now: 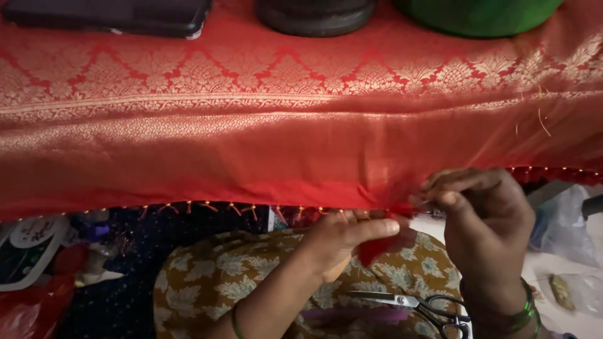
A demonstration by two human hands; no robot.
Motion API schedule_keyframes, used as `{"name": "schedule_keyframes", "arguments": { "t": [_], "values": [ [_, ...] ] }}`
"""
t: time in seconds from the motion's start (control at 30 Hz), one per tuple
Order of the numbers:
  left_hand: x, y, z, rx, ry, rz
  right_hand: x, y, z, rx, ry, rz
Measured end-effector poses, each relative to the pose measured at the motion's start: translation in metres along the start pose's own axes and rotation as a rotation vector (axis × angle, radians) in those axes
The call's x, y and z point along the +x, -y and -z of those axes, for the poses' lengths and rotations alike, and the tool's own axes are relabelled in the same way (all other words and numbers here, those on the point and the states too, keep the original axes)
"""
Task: Manually sewing red tassels and decorative trim onto a red and gold patterned fabric.
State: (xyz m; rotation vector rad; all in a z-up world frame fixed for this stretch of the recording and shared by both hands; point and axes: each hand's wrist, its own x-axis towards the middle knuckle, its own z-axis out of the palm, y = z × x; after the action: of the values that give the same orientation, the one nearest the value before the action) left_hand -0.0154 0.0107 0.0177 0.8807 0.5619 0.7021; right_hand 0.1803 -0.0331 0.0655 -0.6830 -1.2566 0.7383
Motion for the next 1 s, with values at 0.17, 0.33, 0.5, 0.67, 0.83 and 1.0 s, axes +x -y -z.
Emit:
{"name": "schedule_keyframes", "arguments": {
  "t": [0.17,0.33,0.5,0.67,0.83,1.0],
  "values": [
    [0.007,-0.001,-0.007,-0.521,0.268,0.065,-0.008,0.003,-0.004,-0.043,-0.023,-0.074],
    [0.012,0.012,-0.008,-0.276,0.052,-0.060,-0.009,0.002,-0.005,-0.027,-0.070,-0.058],
    [0.009,0.013,-0.009,-0.263,-0.008,-0.101,-0.011,-0.006,-0.004,-0.009,-0.120,0.034],
    [0.005,0.011,-0.008,-0.245,-0.005,-0.126,-0.005,0.000,0.003,-0.067,-0.230,0.191],
    [0.006,0.016,-0.003,-0.227,-0.021,-0.134,-0.012,0.005,0.026,-0.035,-0.242,0.197],
    [0.001,0.011,-0.004,-0.244,-0.002,-0.134,-0.024,0.008,0.040,-0.068,-0.243,0.133]
  ]
}}
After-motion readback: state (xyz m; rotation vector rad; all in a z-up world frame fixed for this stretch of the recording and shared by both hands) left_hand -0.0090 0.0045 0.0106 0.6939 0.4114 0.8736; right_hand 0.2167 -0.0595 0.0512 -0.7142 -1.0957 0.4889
